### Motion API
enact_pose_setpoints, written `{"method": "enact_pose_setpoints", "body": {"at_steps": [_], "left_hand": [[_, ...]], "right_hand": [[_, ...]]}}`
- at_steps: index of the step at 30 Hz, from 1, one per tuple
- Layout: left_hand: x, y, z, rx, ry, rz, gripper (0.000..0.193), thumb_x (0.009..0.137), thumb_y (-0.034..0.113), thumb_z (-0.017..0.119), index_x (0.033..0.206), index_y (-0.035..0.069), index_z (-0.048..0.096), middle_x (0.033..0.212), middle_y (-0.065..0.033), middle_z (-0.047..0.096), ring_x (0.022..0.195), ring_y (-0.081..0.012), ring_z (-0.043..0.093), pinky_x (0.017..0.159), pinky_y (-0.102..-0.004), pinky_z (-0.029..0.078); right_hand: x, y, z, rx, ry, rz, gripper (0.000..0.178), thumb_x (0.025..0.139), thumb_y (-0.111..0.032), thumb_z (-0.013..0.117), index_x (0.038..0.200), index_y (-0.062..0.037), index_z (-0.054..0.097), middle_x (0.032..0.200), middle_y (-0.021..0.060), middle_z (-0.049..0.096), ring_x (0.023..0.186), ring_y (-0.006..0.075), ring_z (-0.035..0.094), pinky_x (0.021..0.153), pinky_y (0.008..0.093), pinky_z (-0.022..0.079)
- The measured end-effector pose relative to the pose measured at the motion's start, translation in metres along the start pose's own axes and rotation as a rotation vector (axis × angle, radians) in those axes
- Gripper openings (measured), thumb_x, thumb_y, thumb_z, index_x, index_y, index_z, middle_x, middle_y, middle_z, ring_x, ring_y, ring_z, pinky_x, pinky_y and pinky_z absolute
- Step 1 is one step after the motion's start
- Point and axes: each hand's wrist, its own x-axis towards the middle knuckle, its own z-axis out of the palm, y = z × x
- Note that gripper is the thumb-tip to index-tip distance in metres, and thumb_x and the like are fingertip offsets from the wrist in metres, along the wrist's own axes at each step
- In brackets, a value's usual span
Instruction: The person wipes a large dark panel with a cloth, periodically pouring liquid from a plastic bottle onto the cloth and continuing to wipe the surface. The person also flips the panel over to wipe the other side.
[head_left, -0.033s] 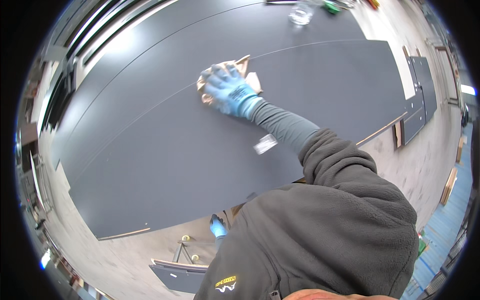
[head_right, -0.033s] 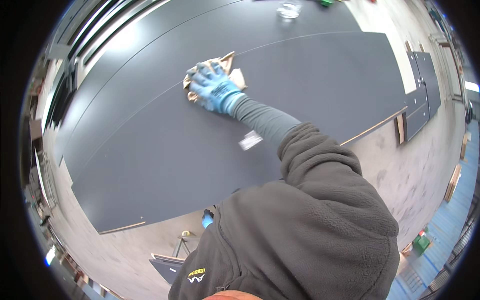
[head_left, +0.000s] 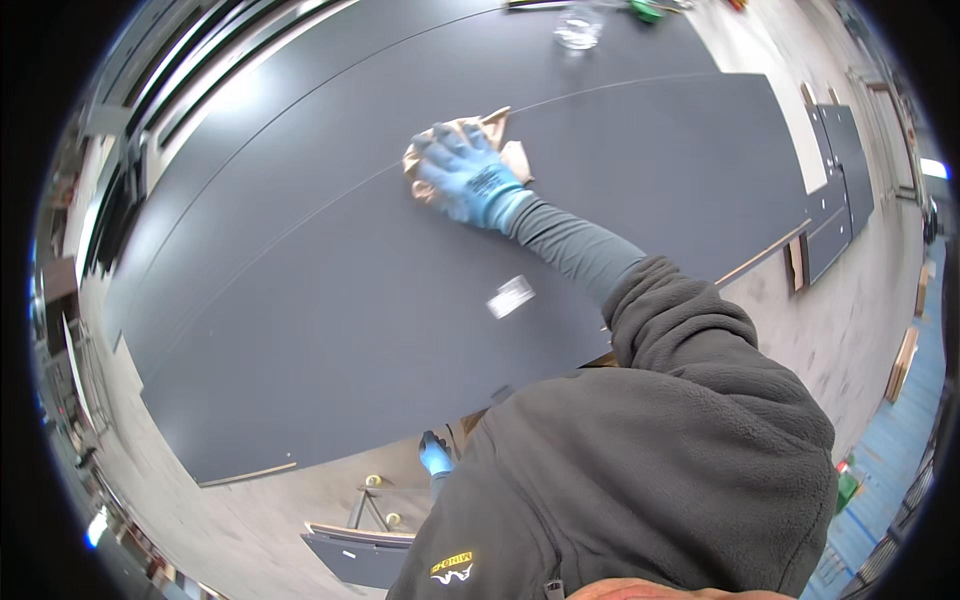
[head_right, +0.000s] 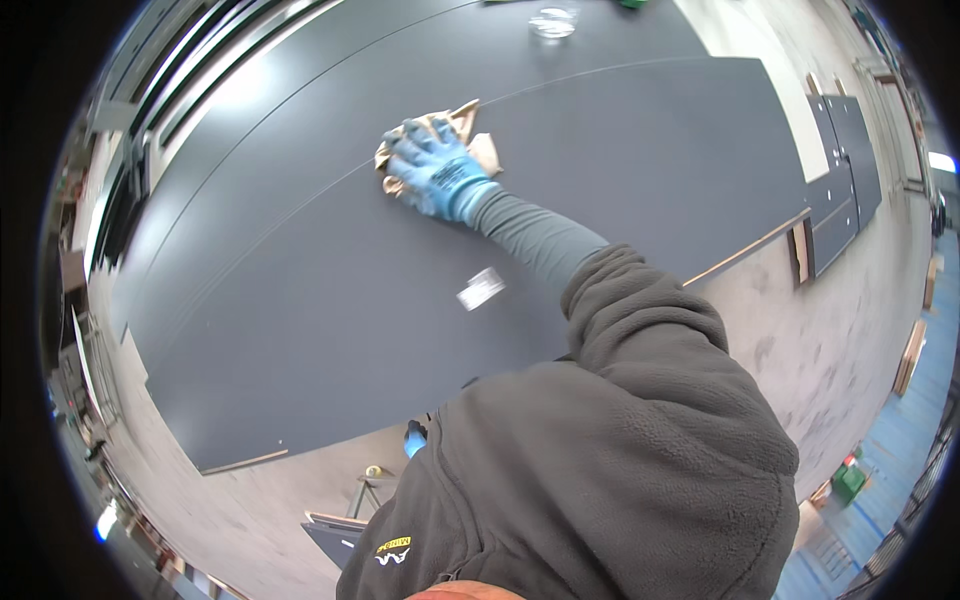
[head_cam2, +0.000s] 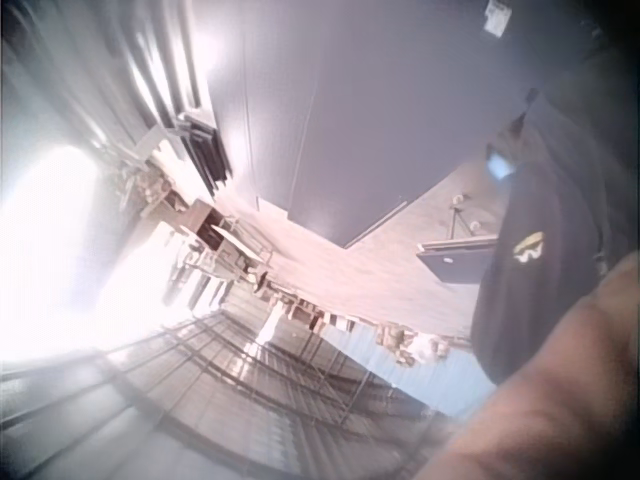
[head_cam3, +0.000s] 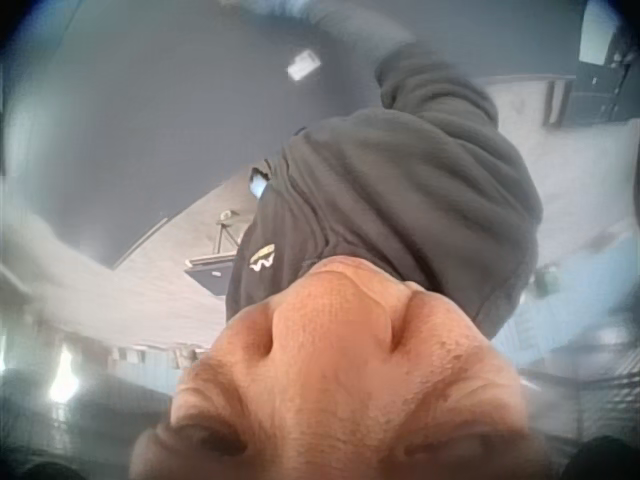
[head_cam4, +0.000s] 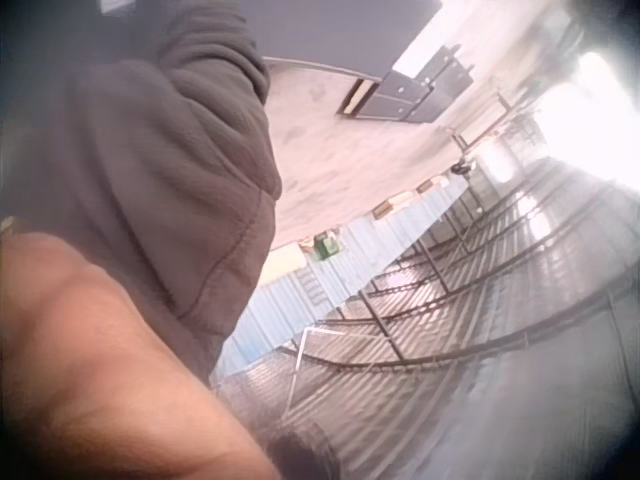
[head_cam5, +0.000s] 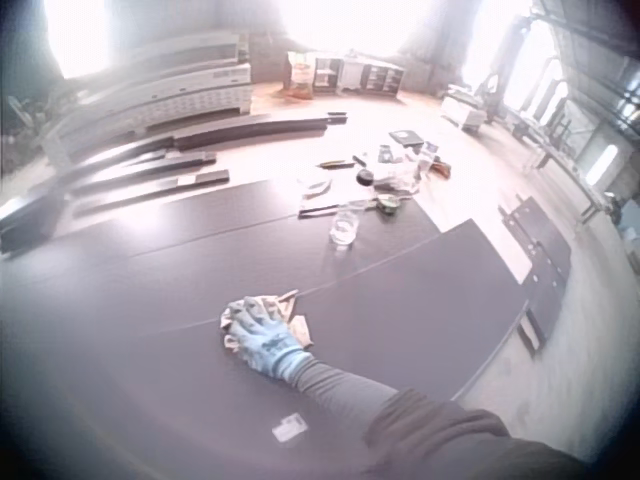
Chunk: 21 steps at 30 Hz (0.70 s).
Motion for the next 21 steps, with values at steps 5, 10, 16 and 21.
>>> {"method": "enact_pose_setpoints", "body": {"at_steps": [5,10,16,21], "left_hand": [[-0.055,-0.052,0.106,0.087,-0.093,-0.009,0.015,0.102,0.028,0.067,0.109,0.015,0.065,0.092,0.0026,0.061,0.075,-0.0121,0.058,0.054,-0.0334,0.040],[-0.093,-0.060,0.147,0.316,-0.228,0.077,0.024,0.104,0.035,0.070,0.103,0.012,0.062,0.075,-0.0009,0.059,0.060,-0.0130,0.052,0.051,-0.0335,0.039],[-0.115,-0.062,0.165,0.321,-0.234,0.069,0.027,0.105,0.035,0.069,0.110,0.009,0.065,0.082,-0.0034,0.062,0.066,-0.0160,0.054,0.056,-0.0352,0.041],[-0.142,-0.074,0.186,0.307,-0.154,0.054,0.032,0.105,0.037,0.068,0.115,0.007,0.066,0.094,-0.0084,0.065,0.080,-0.0220,0.058,0.066,-0.0382,0.044]], "right_hand": [[-0.107,0.184,-0.078,-0.141,0.066,0.193,0.049,0.097,-0.042,0.074,0.139,-0.0173,0.065,0.167,0.0087,0.050,0.158,0.0359,0.040,0.130,0.0646,0.025],[-0.141,0.241,-0.096,-0.124,0.058,0.154,0.051,0.100,-0.043,0.072,0.145,-0.0197,0.065,0.171,0.0082,0.048,0.160,0.0355,0.040,0.130,0.0660,0.023],[-0.142,0.249,-0.095,-0.092,0.078,0.154,0.046,0.098,-0.040,0.074,0.138,-0.0189,0.067,0.168,0.0107,0.050,0.158,0.0363,0.044,0.127,0.0686,0.028],[-0.161,0.293,-0.120,-0.095,0.054,0.211,0.046,0.099,-0.042,0.072,0.139,-0.0184,0.068,0.167,0.0096,0.052,0.157,0.0350,0.044,0.129,0.0659,0.026]]}}
